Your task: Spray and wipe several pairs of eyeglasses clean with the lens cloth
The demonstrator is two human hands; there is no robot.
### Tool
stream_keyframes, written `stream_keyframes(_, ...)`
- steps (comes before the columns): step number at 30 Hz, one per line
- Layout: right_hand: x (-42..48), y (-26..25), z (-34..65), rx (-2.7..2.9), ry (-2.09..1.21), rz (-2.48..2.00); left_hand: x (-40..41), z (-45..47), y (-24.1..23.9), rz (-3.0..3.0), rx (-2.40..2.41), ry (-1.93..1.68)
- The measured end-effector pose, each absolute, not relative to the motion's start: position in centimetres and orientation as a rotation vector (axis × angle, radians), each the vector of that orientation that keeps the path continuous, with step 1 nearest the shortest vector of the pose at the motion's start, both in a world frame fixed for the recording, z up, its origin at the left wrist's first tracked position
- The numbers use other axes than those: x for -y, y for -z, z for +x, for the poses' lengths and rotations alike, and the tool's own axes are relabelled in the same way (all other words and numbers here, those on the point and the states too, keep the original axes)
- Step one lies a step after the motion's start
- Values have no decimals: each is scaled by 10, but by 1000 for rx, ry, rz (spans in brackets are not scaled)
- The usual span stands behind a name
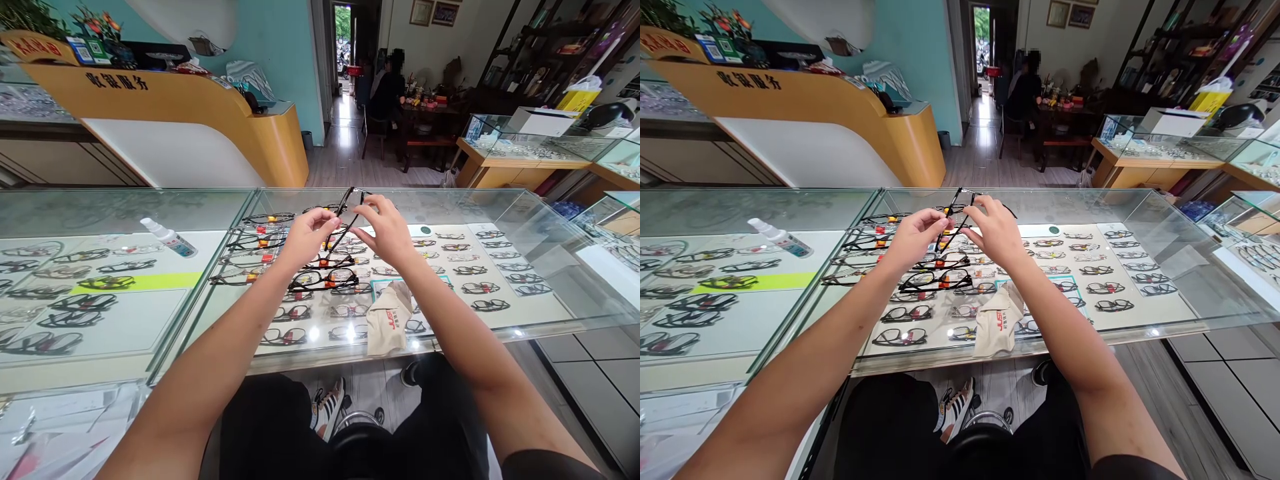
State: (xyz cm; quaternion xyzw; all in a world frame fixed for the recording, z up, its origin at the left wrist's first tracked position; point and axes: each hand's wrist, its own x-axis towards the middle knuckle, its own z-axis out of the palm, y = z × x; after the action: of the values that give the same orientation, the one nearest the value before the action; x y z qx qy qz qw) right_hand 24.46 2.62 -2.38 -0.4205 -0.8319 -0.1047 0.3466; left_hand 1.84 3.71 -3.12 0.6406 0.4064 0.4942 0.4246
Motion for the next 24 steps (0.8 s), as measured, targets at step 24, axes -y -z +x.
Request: stream_keyframes(24,-26,28,237,2145,194,-1175,-33,19,28,1412,-1010,-1265)
